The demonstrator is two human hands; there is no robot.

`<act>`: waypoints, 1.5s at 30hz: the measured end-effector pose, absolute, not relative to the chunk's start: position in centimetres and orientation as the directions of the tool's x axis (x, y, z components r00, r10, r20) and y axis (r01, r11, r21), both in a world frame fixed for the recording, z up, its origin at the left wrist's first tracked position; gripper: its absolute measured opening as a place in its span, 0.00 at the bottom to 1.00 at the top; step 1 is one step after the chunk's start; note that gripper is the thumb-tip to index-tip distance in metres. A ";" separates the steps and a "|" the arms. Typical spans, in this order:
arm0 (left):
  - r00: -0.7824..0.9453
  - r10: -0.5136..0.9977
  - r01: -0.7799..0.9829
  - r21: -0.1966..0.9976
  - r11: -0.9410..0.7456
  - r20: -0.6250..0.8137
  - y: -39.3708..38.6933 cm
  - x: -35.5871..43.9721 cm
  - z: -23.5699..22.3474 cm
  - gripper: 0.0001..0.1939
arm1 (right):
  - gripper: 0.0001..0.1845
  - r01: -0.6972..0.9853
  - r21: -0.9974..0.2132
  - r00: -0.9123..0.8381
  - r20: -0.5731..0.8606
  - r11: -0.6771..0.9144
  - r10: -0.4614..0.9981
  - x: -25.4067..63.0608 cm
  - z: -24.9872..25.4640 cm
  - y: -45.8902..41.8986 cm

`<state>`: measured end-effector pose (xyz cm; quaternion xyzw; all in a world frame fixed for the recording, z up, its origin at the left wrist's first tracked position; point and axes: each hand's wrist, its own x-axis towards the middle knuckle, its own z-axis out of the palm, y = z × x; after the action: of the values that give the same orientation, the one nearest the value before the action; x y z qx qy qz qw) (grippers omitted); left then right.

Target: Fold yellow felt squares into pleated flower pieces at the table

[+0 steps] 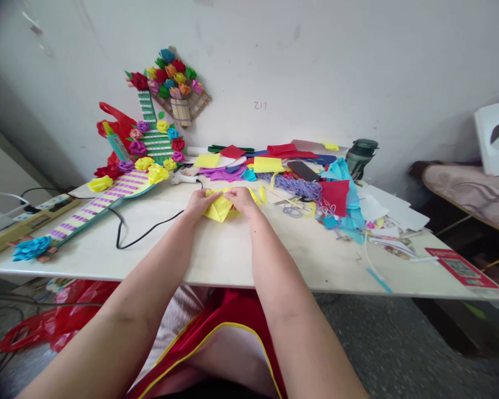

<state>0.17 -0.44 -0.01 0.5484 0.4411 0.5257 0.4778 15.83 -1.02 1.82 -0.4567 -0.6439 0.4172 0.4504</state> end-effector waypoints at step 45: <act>0.151 0.985 -0.147 0.987 -0.066 0.088 -0.4 -0.4 -0.1 0.23 | 0.09 0.178 -0.976 -0.158 0.094 0.122 0.983 15.9 2.4 -1.4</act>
<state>-0.36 -0.43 -0.11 0.5200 0.4027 0.5124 0.5521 15.92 -1.41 2.38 -0.4781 -0.6071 0.4586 0.4387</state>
